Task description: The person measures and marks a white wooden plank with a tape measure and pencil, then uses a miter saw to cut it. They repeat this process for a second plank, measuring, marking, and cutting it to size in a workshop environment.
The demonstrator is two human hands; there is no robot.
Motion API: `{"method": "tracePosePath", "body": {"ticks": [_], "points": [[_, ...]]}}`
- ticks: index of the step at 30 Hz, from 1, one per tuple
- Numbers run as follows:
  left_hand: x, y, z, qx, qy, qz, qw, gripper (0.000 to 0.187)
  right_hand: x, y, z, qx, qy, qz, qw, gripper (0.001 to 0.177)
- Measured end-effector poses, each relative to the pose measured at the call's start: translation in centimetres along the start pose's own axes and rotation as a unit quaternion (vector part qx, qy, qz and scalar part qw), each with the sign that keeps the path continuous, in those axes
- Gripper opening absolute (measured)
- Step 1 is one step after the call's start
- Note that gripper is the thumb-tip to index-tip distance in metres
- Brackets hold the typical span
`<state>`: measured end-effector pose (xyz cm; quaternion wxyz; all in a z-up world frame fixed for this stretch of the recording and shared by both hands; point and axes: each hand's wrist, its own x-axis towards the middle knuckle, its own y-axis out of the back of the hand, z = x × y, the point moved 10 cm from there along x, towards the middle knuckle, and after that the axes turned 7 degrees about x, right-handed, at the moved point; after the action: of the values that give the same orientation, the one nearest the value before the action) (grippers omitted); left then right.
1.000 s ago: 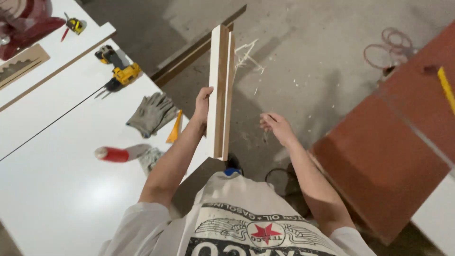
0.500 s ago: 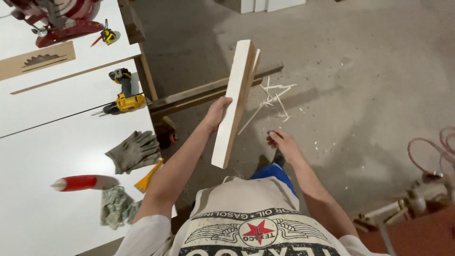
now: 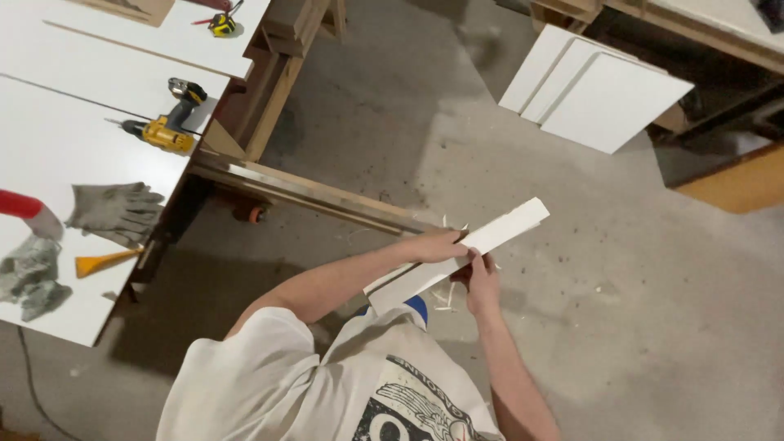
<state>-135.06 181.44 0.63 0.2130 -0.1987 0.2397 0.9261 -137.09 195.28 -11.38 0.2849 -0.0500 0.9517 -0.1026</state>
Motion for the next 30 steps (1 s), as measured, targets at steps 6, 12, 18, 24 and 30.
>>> {"method": "tracePosePath", "body": {"ticks": [6,12,18,24,30], "points": [[11.8,4.4,-2.1,0.066,0.039,0.155,0.985,0.07,11.4,-2.9,-9.7,-0.27,0.106,-0.078,0.954,0.072],[15.9,14.5,-0.5,-0.043,-0.004,0.466,0.884,0.056,18.5,-11.6,-21.6,-0.425,0.223,-0.162,0.862,0.081],[23.7,21.2,-2.7,-0.11,-0.055,0.564,0.817,0.066,26.4,-16.4,-28.2,-0.404,0.324,-0.227,0.825,0.058],[27.8,27.5,-6.7,-0.13,-0.001,0.627,0.768,0.066,33.9,-23.3,-30.0,-0.408,0.196,-0.31,0.836,0.064],[27.5,38.5,-8.6,-0.165,0.086,0.656,0.731,0.066,44.4,-32.8,-28.6,-0.321,0.214,-0.481,0.787,0.045]]}}
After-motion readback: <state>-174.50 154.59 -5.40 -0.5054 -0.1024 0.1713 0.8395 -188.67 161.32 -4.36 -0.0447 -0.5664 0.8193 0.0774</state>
